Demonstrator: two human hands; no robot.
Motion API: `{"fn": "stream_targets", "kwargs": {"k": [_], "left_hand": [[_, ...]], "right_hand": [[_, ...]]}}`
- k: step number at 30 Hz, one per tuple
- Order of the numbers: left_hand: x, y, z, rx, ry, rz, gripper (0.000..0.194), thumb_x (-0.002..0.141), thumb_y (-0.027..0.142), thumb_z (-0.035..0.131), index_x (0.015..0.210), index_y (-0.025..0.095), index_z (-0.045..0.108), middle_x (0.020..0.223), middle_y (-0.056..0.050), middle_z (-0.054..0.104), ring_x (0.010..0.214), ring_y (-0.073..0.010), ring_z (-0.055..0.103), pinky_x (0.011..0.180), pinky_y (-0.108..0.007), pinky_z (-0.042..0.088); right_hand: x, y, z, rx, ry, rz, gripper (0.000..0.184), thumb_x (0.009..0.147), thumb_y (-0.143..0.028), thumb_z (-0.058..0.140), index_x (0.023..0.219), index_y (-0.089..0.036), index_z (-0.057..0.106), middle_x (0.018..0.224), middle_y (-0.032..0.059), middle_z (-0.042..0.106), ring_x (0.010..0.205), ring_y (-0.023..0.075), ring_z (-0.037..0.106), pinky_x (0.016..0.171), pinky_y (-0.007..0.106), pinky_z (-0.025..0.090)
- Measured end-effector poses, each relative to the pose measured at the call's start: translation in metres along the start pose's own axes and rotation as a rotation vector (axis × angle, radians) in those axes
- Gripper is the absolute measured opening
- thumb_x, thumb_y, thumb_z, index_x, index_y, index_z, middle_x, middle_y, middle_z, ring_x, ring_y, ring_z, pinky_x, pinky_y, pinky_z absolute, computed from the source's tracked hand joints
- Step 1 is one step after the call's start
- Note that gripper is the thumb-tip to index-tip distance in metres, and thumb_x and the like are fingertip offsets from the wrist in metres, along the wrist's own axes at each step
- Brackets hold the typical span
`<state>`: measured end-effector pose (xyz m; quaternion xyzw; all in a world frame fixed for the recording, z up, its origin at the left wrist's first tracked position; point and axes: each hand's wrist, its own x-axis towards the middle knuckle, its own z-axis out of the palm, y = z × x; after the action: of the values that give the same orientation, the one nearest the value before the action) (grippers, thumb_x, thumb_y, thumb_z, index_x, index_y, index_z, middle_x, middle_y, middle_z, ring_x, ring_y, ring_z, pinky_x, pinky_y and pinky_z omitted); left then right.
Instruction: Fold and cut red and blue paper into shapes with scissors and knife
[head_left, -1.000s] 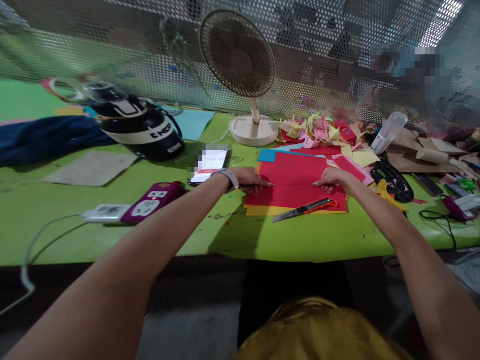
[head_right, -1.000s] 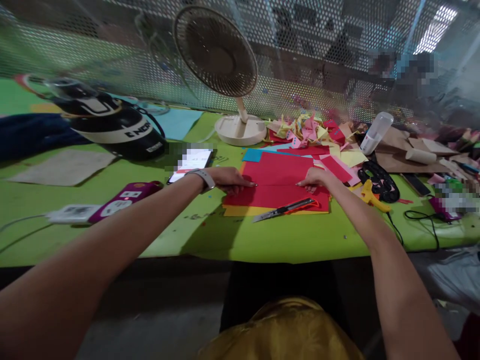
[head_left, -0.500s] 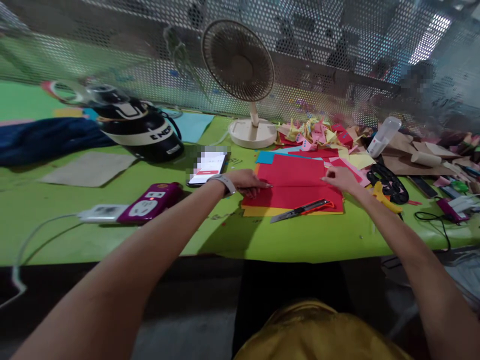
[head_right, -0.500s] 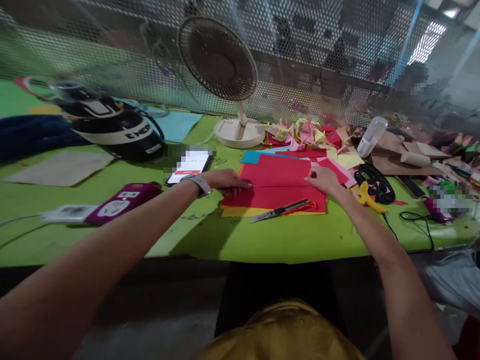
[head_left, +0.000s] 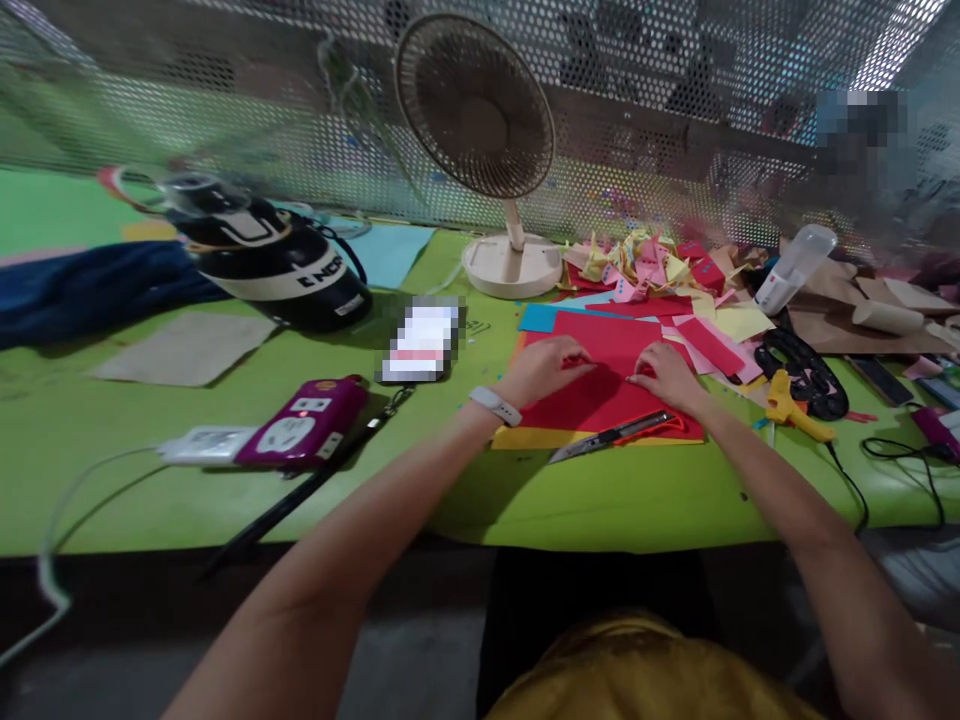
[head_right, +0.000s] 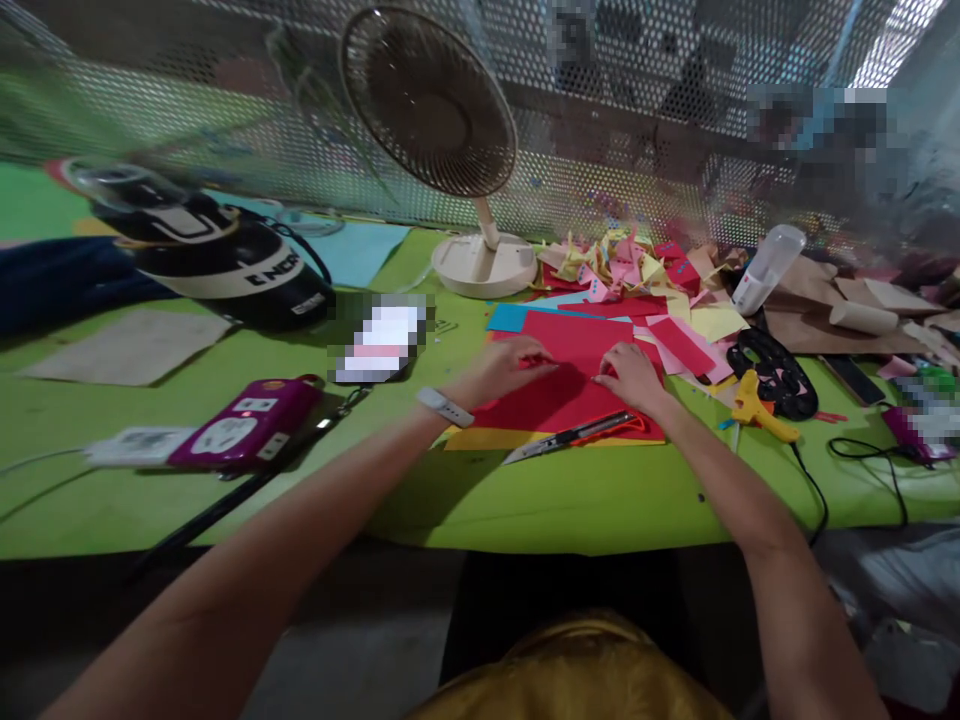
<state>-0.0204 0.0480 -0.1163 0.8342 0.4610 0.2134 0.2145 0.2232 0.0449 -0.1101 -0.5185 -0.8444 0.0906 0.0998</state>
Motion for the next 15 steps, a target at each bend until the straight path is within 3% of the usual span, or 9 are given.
{"fn": "stream_targets", "kwargs": {"k": [2, 5, 10, 15], "left_hand": [[-0.001, 0.002, 0.005, 0.091, 0.053, 0.124, 0.033, 0.092, 0.044, 0.051, 0.1, 0.017, 0.067, 0.103, -0.009, 0.067, 0.098, -0.0213, 0.059, 0.085, -0.032, 0.043], [-0.004, 0.004, 0.009, 0.222, 0.042, 0.282, 0.035, 0.093, 0.041, 0.052, 0.114, 0.016, 0.064, 0.113, -0.011, 0.066, 0.106, -0.0242, 0.057, 0.092, -0.036, 0.041], [-0.006, 0.0, 0.012, 0.337, 0.101, 0.335, 0.031, 0.099, 0.031, 0.041, 0.105, 0.018, 0.068, 0.105, -0.009, 0.07, 0.099, -0.0218, 0.06, 0.096, -0.039, 0.04], [-0.008, 0.002, 0.013, 0.398, 0.087, 0.328, 0.033, 0.099, 0.026, 0.037, 0.102, 0.017, 0.069, 0.103, -0.008, 0.07, 0.094, -0.0205, 0.06, 0.092, -0.038, 0.044]], "right_hand": [[0.001, 0.001, -0.001, 0.053, -0.009, 0.013, 0.021, 0.087, -0.036, 0.063, 0.087, -0.015, 0.067, 0.102, 0.0081, 0.062, 0.1, 0.0198, 0.054, 0.09, 0.032, 0.039], [0.001, 0.003, -0.004, 0.145, -0.013, -0.005, 0.022, 0.088, -0.037, 0.061, 0.087, -0.016, 0.066, 0.098, 0.0075, 0.064, 0.097, 0.0189, 0.055, 0.089, 0.032, 0.039], [0.002, 0.007, -0.004, 0.194, -0.009, -0.012, 0.022, 0.09, -0.037, 0.057, 0.089, -0.018, 0.066, 0.098, 0.0076, 0.066, 0.097, 0.02, 0.057, 0.089, 0.034, 0.04], [-0.001, 0.005, 0.006, 0.126, 0.151, -0.154, 0.021, 0.085, -0.038, 0.066, 0.095, -0.019, 0.065, 0.109, 0.0089, 0.064, 0.107, 0.0243, 0.055, 0.096, 0.04, 0.037]]}}
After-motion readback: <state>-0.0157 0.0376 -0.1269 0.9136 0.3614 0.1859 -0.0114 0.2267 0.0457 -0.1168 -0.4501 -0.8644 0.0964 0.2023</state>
